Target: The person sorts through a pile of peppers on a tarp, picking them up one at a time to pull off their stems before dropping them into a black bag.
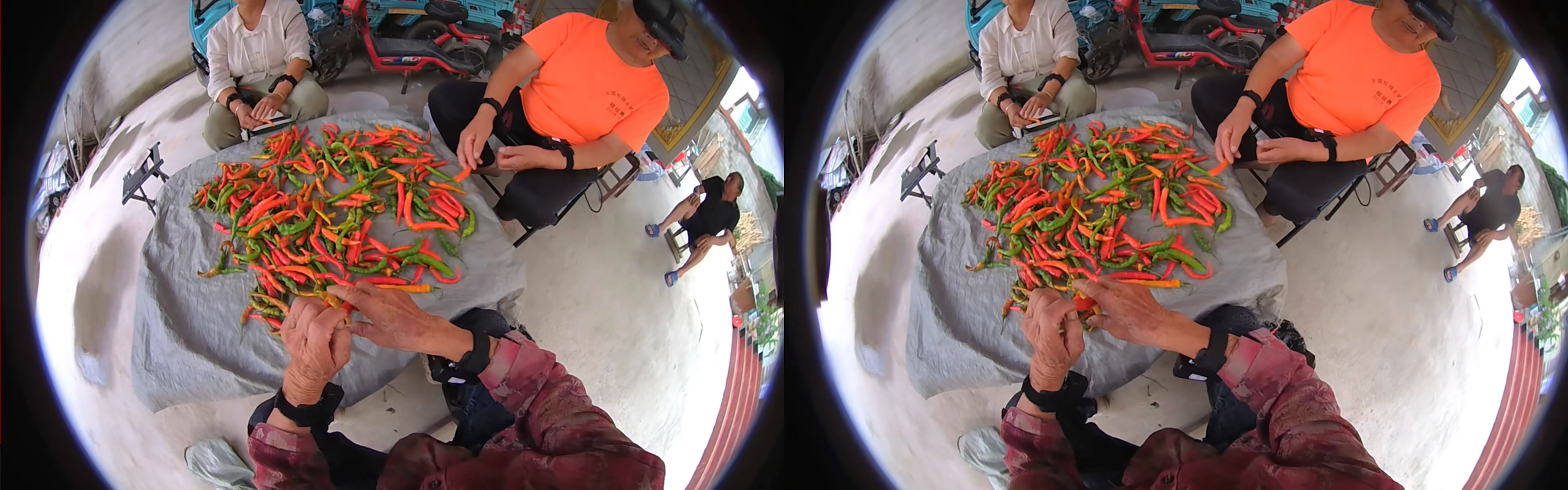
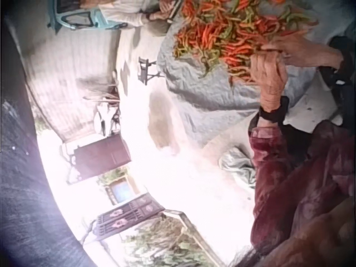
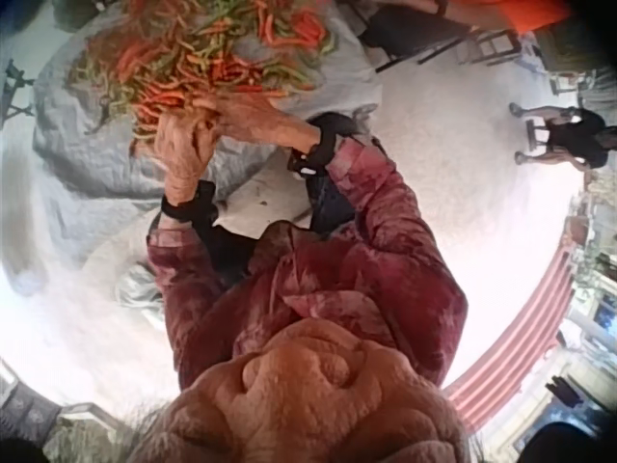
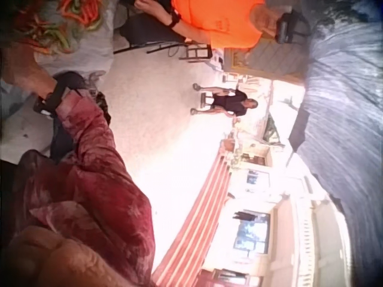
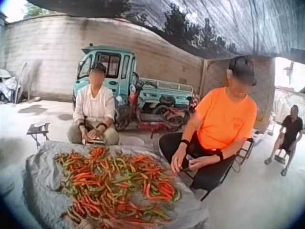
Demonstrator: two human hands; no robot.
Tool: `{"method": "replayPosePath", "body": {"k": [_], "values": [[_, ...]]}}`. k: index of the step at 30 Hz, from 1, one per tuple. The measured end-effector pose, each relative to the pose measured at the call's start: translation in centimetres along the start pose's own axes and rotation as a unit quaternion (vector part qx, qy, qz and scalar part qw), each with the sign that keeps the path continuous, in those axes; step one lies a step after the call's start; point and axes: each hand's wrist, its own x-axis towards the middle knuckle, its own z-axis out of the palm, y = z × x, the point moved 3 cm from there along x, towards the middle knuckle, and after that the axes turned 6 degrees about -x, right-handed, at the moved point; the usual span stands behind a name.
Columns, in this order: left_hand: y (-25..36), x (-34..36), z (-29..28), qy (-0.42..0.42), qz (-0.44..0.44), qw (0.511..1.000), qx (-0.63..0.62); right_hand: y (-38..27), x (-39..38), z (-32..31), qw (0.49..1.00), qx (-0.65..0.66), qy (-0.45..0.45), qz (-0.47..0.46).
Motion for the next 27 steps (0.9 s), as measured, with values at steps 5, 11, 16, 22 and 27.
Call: {"method": "replayPosePath", "body": {"k": [5, 11, 16, 22, 27], "values": [[-0.4, -0.3, 1.4, -0.051, -0.044, 0.991, -0.114, 2.1, -0.4, 3.0, 0.999, 0.041, 0.0, -0.009], [-4.7, -1.1, 2.9, 0.03, -0.286, 0.954, -0.081, 7.4, 0.4, -1.1, 0.781, 0.549, 0.058, 0.292], [-5.4, -2.2, 4.7, -0.025, -0.375, 0.914, -0.151, 10.0, -0.3, -2.4, 0.605, 0.712, 0.167, 0.315], [-4.1, -1.1, 6.6, -0.113, -0.291, 0.944, -0.102, 10.4, -0.4, -2.6, 0.624, 0.687, 0.165, 0.335], [-4.8, -2.1, 7.2, -0.085, -0.395, 0.888, -0.218, 9.6, -0.1, -2.6, 0.683, 0.646, 0.131, 0.315]]}}
